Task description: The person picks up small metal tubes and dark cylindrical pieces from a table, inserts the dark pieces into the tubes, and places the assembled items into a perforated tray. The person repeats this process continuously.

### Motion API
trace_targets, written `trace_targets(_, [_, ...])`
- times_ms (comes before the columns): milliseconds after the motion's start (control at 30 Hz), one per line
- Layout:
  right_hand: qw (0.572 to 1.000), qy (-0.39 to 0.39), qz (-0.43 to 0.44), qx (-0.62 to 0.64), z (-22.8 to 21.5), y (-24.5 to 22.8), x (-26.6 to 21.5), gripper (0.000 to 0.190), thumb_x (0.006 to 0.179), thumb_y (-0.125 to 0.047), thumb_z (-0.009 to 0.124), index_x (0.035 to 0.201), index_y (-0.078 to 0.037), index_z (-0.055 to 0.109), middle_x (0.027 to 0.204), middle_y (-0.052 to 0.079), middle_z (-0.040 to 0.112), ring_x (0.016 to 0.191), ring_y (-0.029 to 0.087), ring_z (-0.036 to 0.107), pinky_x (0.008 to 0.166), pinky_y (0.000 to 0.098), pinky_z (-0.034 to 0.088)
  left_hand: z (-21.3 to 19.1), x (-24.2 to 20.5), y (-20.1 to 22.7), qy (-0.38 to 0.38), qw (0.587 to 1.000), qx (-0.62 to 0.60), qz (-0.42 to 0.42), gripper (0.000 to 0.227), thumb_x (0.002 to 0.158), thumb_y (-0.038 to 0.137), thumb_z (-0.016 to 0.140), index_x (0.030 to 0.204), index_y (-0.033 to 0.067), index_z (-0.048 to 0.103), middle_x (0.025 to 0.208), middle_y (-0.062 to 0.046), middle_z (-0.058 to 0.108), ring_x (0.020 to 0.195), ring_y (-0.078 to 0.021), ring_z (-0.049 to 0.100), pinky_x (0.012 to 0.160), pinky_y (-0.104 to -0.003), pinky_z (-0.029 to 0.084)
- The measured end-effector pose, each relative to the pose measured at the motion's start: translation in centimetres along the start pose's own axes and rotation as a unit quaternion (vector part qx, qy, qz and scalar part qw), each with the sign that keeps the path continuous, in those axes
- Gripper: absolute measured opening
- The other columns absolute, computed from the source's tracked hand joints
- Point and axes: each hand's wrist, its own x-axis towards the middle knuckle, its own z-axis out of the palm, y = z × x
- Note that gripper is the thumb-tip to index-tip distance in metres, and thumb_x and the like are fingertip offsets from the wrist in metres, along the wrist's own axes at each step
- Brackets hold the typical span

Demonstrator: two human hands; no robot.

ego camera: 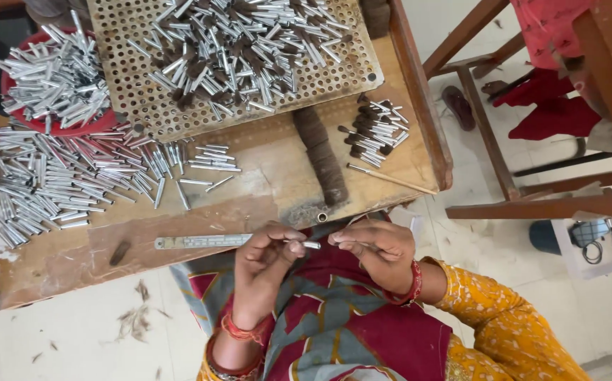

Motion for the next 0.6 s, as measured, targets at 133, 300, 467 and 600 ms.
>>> trace_targets(133, [1.000,0.004,-0.013,0.022,-0.1,-0.1,-0.7,0.016,0.095,0.006,0.069,0.110,0.001,0.072,0.106,0.014,0.078,0.094,0.023,0.078,0.082,0.0309,0.064,1.1,-0.6,-3.0,0.055,0.987,-0.112,-0.098,0.012,0.091,-0.003,0.070,0.103,-0.0026,0.068,0.095,-0.009,0.073,0.082,-0.0159,0.071,0.077,-0.031,0.061])
trace_targets(300, [0.994,-0.020,-0.092,-0.056,-0.3,0.2,-1.0,0.018,0.094,0.003,0.070,0.111,-0.001,0.070,0.111,0.015,0.076,0.098,0.026,0.078,0.085,0.0331,0.063,1.5,-0.4,-3.5,0.000,0.974,-0.196,-0.117,0.011,0.096,-0.001,0.071,0.103,-0.0002,0.064,0.092,-0.010,0.072,0.082,-0.0165,0.072,0.076,-0.031,0.060])
trace_targets(467, [0.994,-0.013,-0.095,-0.056,-0.5,0.5,-1.4,0.017,0.095,0.003,0.070,0.111,-0.002,0.069,0.111,0.014,0.077,0.098,0.027,0.079,0.086,0.0343,0.064,1.3,-0.3,-3.6,0.013,0.964,-0.219,-0.149,0.010,0.095,0.002,0.071,0.102,0.0017,0.063,0.090,-0.009,0.073,0.080,-0.0162,0.072,0.075,-0.030,0.060])
trace_targets(600, [0.994,-0.021,-0.091,-0.053,-0.5,0.2,-1.3,0.018,0.095,0.003,0.070,0.112,-0.001,0.069,0.111,0.015,0.076,0.099,0.027,0.079,0.085,0.0343,0.064,1.2,-0.4,-3.7,0.013,0.963,-0.214,-0.161,0.009,0.096,0.002,0.071,0.101,0.0014,0.063,0.090,-0.009,0.073,0.079,-0.0159,0.072,0.074,-0.030,0.060])
